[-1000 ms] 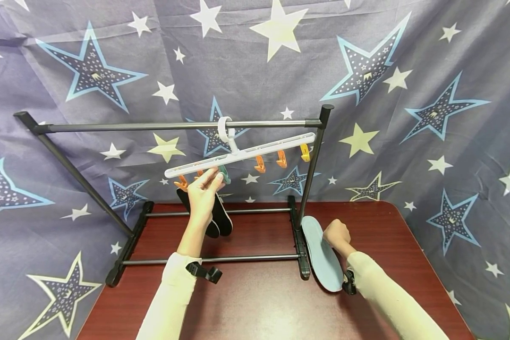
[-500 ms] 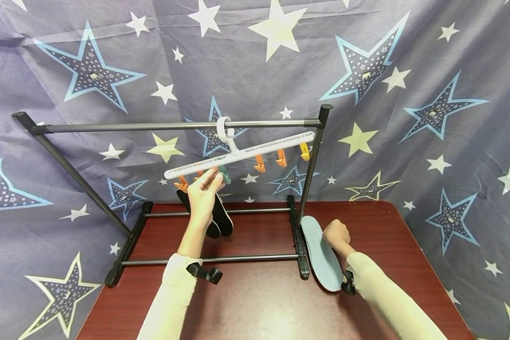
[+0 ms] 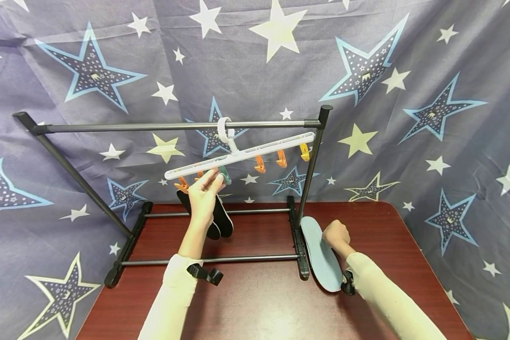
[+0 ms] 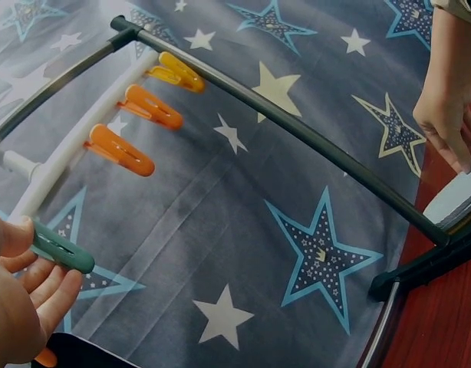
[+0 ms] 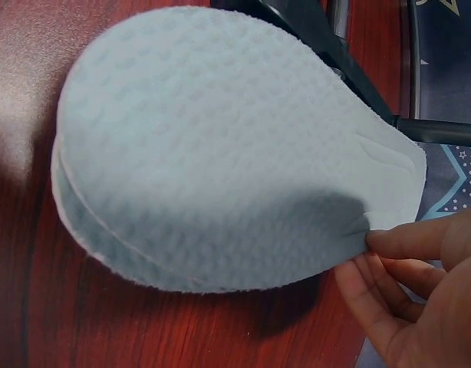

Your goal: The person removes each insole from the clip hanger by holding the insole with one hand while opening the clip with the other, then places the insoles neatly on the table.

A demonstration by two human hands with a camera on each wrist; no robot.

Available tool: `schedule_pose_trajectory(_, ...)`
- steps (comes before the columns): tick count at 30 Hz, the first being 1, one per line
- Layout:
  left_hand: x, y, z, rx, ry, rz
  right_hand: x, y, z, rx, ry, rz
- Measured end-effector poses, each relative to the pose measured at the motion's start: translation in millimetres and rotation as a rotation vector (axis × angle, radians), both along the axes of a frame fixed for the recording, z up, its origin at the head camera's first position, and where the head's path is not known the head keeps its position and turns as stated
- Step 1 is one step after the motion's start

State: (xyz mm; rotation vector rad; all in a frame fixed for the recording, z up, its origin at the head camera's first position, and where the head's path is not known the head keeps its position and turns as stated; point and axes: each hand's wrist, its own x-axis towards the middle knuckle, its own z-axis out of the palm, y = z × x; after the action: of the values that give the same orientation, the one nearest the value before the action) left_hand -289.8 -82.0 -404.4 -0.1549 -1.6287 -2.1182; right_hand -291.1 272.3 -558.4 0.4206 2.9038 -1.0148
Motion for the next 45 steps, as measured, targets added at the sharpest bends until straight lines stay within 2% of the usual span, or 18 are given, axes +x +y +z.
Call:
schedule_pose_trajectory(14, 3.8, 0.0, 2.7, -0.005, -0.007, -0.026, 2.9, -2, 0.5, 0.001, -0.022, -0.024)
schedule_pose_trajectory(30, 5.0, -0.2, 4.3, -0.019, -0.042, -0.012, 6.6, 1, -2.4, -0.064, -0.015, -0.011)
schedule_pose_trajectory(45, 8.0, -0.7, 4.3, -0.017, -0.082, -0.022, 13.3, 2, 7.4, -0.115, -0.015, 0.012)
